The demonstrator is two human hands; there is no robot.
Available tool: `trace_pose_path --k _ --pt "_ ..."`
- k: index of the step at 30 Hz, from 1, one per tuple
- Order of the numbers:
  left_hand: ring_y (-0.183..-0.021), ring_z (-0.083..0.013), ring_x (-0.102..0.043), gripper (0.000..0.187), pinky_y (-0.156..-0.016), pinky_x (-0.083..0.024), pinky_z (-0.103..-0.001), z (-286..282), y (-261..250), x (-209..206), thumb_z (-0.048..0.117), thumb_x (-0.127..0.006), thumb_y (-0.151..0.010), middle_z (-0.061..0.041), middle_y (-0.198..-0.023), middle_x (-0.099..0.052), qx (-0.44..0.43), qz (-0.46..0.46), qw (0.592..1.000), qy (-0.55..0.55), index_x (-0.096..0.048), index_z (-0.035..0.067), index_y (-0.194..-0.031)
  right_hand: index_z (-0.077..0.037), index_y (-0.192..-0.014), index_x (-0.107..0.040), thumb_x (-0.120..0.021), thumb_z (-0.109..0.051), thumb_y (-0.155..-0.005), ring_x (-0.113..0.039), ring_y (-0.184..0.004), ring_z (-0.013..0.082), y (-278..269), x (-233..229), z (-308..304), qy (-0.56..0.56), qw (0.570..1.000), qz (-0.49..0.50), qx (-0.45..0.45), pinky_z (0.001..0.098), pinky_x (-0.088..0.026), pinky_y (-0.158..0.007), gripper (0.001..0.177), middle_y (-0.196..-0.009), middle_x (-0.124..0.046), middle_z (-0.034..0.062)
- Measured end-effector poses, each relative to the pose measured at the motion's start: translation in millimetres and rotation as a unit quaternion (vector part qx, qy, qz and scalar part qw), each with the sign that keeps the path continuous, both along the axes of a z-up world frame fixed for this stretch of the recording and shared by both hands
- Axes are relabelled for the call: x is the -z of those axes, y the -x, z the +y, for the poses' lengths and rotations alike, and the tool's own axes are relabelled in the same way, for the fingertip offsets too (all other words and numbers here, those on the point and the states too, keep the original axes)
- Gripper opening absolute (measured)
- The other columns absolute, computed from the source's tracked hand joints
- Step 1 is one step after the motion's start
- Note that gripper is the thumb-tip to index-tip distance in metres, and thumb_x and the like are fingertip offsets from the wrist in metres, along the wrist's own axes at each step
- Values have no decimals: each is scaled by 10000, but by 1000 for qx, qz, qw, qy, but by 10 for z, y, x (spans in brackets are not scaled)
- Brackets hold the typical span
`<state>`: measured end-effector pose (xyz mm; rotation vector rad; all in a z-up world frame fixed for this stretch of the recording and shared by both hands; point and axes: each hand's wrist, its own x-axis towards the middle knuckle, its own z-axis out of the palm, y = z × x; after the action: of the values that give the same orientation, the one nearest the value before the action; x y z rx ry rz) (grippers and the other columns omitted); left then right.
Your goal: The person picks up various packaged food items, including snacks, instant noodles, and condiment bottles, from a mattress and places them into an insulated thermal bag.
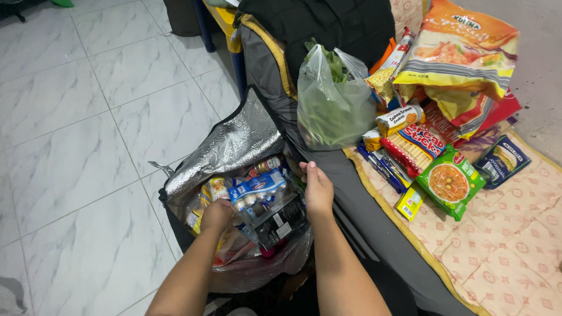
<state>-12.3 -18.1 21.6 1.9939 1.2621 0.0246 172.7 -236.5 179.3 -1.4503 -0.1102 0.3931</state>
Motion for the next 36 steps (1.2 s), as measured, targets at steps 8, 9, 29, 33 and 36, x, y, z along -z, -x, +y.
trace_pose_path --k 8,9,29,33,36 --pt "-1140 -284 -664 176 -949 -538 -423 -124 162 -303 173 -738 -780 -65 -1130 -720 6 66 980 -190 -741 234 -946 -7 -1173 -733 -527 -409 -1029 -631 -1071 134 -11 14 3 10 1000 -8 -8 296 -466 -963 474 -1164 -744 47" --pt "-1182 -288 -635 198 -993 -513 -419 -97 188 -329 192 -752 -773 -59 -1179 -697 -10 92 980 -176 -731 242 -963 -3 -1173 -734 -530 -410 -1031 -623 -1069 137 -22 33 5 8 1000 -5 -9 300 -463 -964 477 -1164 -742 53" --pt "-1431 -349 -438 931 -1139 -365 -503 86 99 -896 304 -890 -732 -129 -1552 -470 -86 198 976 2 -429 146 -1526 -21 -1205 -712 -502 -439 -1028 -635 -1102 171 -12 26 -4 51 998 18 -24 322 -470 -984 501 -1219 -730 81" --pt "-1457 -324 -412 856 -1177 -326 -485 27 96 -1146 378 -864 -758 -93 -1550 -482 -79 215 973 20 -483 172 -1496 -25 -1207 -718 -506 -447 -1023 -637 -1106 175 -15 15 -14 54 998 25 -18 327 -471 -976 507 -1222 -731 80" --pt "-1468 -306 -430 807 -1187 -344 -467 95 95 -1130 374 -866 -751 -73 -1567 -493 -39 239 970 33 -552 189 -1471 -27 -1206 -717 -503 -454 -1021 -645 -1109 165 -51 23 -24 51 998 18 -19 327 -474 -971 513 -1214 -731 80"
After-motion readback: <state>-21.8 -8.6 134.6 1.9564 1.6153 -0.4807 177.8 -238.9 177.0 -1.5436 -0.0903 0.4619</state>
